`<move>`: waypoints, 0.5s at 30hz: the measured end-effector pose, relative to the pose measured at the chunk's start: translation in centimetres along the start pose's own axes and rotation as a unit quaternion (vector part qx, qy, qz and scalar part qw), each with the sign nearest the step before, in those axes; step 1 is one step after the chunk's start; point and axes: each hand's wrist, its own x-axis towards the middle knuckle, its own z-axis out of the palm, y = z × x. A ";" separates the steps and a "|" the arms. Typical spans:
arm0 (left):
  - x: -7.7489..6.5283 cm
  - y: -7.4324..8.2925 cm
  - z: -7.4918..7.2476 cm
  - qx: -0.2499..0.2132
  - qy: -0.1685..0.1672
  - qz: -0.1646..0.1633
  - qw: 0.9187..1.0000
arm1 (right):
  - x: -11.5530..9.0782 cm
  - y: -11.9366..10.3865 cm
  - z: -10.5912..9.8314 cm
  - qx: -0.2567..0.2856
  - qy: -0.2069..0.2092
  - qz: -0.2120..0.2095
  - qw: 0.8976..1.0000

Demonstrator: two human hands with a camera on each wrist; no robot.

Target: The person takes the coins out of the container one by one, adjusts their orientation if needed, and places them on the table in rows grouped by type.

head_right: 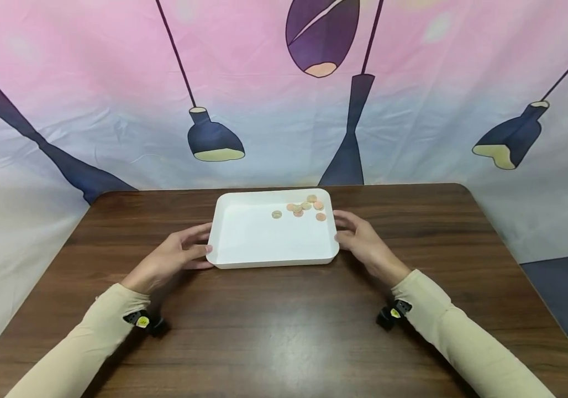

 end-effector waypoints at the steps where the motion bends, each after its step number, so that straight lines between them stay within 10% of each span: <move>1: 0.1 -0.1 0.0 -0.001 -0.001 0.000 1.000 | 0.1 0.0 -0.1 -0.007 0.002 0.000 1.000; 15: 2.0 0.2 0.5 -0.002 0.008 -0.005 1.000 | 2.5 -0.6 -2.4 -0.027 0.013 0.059 0.998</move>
